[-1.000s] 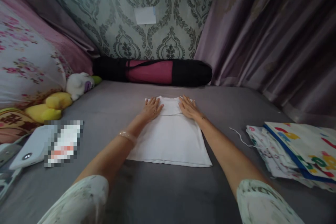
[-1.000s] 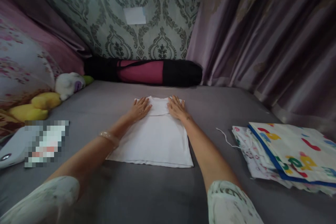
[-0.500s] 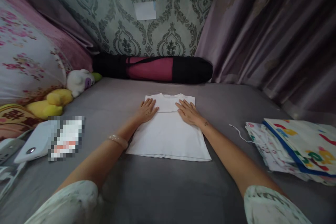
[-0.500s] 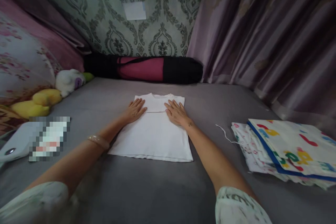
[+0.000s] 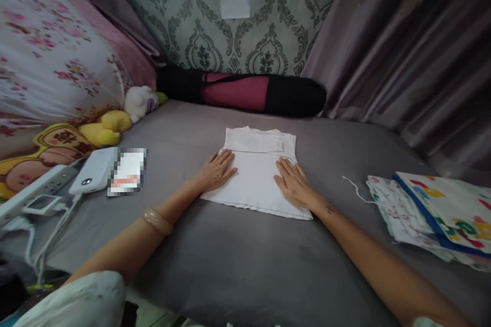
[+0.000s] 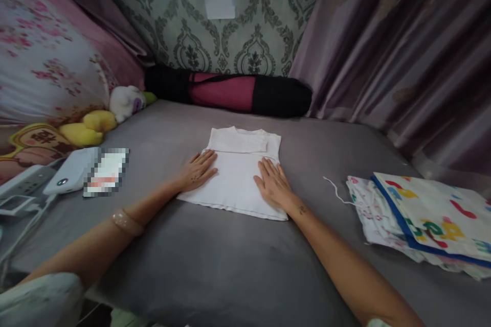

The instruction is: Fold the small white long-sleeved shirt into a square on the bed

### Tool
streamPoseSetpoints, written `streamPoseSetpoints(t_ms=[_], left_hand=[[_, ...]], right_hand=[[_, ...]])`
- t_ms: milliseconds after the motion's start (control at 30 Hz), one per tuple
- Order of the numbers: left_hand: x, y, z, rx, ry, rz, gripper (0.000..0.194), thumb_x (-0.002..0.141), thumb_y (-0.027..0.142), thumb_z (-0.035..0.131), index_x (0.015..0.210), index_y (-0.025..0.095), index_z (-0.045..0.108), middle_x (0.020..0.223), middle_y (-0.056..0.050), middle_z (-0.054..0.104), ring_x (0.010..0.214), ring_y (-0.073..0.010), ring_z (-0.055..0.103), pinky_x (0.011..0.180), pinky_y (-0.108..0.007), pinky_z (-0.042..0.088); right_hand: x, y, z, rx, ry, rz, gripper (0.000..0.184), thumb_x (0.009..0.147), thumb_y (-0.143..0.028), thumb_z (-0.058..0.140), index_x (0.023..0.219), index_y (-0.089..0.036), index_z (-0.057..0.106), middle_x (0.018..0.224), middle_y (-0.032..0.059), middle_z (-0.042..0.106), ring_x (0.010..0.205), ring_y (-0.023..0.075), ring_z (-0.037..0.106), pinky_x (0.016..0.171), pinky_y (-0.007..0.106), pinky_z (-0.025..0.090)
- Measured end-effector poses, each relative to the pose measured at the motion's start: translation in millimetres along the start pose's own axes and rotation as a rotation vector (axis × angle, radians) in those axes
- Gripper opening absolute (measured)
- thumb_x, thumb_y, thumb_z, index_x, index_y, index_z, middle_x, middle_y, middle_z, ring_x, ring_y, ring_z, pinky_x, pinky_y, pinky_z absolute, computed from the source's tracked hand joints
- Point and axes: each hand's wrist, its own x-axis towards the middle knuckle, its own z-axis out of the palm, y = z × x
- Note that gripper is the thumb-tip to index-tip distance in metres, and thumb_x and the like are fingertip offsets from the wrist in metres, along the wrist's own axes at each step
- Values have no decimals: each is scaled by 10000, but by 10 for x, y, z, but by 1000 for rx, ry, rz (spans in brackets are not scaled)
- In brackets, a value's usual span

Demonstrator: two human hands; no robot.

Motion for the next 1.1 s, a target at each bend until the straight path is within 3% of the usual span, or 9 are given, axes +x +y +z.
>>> streamPoseSetpoints(t_ms=[267,467,633,800,967,1100], left_hand=[[-21,11,-47,-9,-19,-20,680,978,555,160,1498,136,290,1584,-123,225,1468,-236,164,1179,-446,144],[-319,-58,-71,-26,-44,21,674,974,571,172,1505,171,285,1591,-113,208,1466,-244,168,1178,-460,145],[-639,-67,-200,-79,19,152,578,992,509,227,1435,191,419,1535,-117,351,1434,-251,269,1162,-478,212],[-903,42,-401,-243,84,284,421,999,411,314,1219,222,619,1259,-112,597,1164,-219,558,1022,-398,433],[-1017,31,-477,-288,48,322,369,971,448,403,1113,236,670,1095,-76,640,1009,-201,605,917,-362,493],[-1010,9,-537,-238,-2,343,368,996,374,354,1100,233,678,1100,-79,646,1005,-195,606,876,-333,497]], right_hand=[[-37,-3,-49,-4,-18,-19,619,990,-458,180,1502,-132,302,1581,124,217,1462,241,166,1186,475,127],[-429,-3,-93,16,-47,-52,597,992,-457,216,1510,-169,289,1590,106,187,1468,239,129,1185,484,121],[-814,-43,-158,84,-50,-81,561,996,-449,242,1510,-229,293,1584,74,221,1463,231,157,1179,505,158],[-1084,-42,-227,151,10,-112,486,992,-403,308,1409,-223,482,1505,89,402,1415,238,308,1149,492,284],[-1196,40,-282,192,69,-190,385,984,-337,362,1252,-260,627,1314,88,587,1217,230,542,1032,440,455],[-1192,23,-375,133,60,-264,364,972,-222,361,1198,-228,646,1226,101,620,1126,222,579,962,399,501]])
